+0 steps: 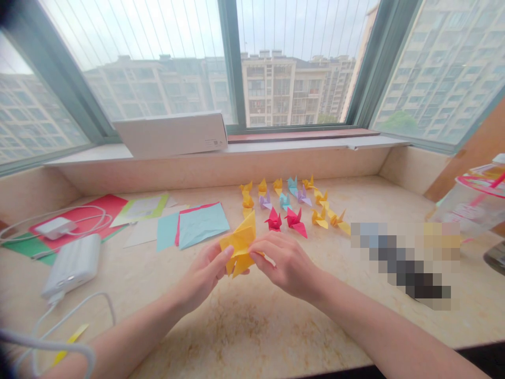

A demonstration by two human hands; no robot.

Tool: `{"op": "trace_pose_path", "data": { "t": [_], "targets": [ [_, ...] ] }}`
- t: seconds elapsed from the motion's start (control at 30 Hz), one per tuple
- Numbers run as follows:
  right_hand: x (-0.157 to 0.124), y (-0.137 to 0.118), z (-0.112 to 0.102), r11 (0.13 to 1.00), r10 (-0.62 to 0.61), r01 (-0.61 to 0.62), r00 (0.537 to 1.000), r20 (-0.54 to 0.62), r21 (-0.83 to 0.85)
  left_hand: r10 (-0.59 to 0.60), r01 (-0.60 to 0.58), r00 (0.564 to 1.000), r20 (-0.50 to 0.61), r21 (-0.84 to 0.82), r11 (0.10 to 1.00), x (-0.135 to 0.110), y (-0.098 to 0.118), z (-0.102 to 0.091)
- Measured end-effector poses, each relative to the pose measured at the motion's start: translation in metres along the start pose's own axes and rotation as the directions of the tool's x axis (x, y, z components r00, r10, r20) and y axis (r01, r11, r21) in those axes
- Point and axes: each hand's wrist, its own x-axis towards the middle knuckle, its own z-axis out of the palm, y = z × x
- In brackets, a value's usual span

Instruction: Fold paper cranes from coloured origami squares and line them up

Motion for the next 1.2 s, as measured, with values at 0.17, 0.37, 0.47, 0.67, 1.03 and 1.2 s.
{"op": "trace_pose_path", "data": {
  "t": [0.17,0.37,0.47,0.67,1.03,1.2],
  "targets": [
    [-0.0009,-0.0011,0.0010,0.999,0.043,-0.043,0.999,-0.032,0.018,0.023,-0.024,0.997,0.075,0.014,1.000,-0.0020,0.0003,0.0015],
    [-0.0027,-0.0034,0.0007,0.999,0.037,-0.036,0.999,-0.029,0.031,0.057,-0.058,0.998,0.023,0.029,0.998,-0.0005,-0.0060,0.0001],
    [-0.0030,-0.0040,-0.0002,0.998,0.007,-0.009,0.999,0.039,0.059,0.053,-0.054,0.998,-0.034,-0.029,0.998,0.0012,-0.0068,-0.0007],
    [-0.0042,-0.0015,0.0006,0.999,-0.014,0.010,0.995,0.097,0.040,0.017,-0.032,0.996,-0.085,-0.180,0.983,0.0022,-0.0048,0.0012],
    [-0.0031,0.0013,-0.0008,0.999,-0.036,0.036,0.999,0.026,-0.009,0.055,-0.047,0.998,0.019,-0.287,0.957,-0.0015,0.0020,0.0036],
    [-0.0017,-0.0007,-0.0015,0.999,-0.033,0.033,0.999,0.026,-0.004,0.066,-0.062,0.998,0.010,-0.234,0.970,-0.0011,-0.0005,0.0033]
  ]
}}
